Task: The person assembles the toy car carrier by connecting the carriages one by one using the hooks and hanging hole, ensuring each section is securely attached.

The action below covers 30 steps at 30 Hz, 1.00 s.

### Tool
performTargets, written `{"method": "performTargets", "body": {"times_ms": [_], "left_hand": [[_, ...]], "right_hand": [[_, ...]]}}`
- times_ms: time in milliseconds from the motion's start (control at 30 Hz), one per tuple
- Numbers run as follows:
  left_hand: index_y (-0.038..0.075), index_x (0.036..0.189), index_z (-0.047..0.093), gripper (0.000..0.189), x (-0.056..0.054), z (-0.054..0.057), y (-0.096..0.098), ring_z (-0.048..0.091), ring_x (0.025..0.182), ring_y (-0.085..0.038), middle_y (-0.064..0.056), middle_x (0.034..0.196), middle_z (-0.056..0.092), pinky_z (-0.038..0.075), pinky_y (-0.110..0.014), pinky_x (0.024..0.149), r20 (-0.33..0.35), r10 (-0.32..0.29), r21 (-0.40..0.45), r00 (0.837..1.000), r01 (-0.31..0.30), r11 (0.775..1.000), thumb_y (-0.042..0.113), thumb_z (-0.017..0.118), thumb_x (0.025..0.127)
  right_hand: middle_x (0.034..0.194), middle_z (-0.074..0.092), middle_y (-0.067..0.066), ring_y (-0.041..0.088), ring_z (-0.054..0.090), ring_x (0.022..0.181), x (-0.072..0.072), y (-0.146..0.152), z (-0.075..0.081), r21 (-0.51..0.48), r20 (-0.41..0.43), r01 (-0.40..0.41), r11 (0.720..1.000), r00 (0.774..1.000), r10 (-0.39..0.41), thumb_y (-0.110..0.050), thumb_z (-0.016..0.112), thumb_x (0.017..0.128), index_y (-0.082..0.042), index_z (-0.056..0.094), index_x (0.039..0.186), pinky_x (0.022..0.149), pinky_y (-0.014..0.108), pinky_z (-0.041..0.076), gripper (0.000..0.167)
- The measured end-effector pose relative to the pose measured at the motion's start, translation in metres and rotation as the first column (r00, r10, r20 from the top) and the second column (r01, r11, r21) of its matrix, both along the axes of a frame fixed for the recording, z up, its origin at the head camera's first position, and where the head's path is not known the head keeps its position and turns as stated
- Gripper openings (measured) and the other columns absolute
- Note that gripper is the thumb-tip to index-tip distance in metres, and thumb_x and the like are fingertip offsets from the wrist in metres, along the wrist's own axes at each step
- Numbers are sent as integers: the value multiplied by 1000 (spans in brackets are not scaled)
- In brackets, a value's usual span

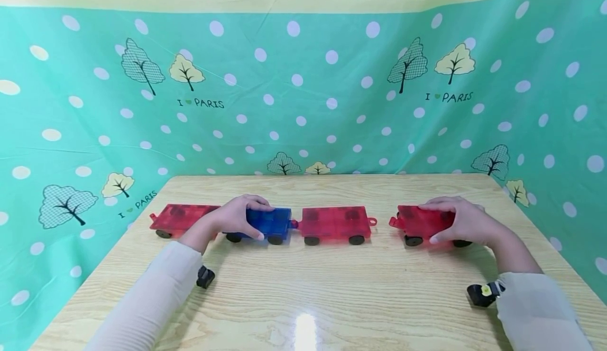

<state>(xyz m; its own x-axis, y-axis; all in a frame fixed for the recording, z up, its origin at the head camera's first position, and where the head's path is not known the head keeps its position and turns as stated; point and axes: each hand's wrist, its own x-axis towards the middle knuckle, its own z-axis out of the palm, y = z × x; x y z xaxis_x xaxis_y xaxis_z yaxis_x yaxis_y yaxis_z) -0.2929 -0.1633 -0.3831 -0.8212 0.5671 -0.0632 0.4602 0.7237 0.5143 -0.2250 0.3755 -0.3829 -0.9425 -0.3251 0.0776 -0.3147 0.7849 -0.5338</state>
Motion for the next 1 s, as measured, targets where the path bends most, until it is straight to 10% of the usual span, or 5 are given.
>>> {"method": "performTargets", "body": {"times_ms": [1000], "left_hand": [[19, 131, 65, 74, 1, -1, 0, 40, 133, -30, -3, 138, 54, 38, -50, 106, -42, -7, -8, 999, 7, 1000, 44, 90, 66]], "right_hand": [[136, 48, 26, 48, 40, 119, -5, -28, -8, 47, 60, 19, 999, 998, -22, -42, 90, 63, -11, 63, 132, 77, 52, 54, 80]]}}
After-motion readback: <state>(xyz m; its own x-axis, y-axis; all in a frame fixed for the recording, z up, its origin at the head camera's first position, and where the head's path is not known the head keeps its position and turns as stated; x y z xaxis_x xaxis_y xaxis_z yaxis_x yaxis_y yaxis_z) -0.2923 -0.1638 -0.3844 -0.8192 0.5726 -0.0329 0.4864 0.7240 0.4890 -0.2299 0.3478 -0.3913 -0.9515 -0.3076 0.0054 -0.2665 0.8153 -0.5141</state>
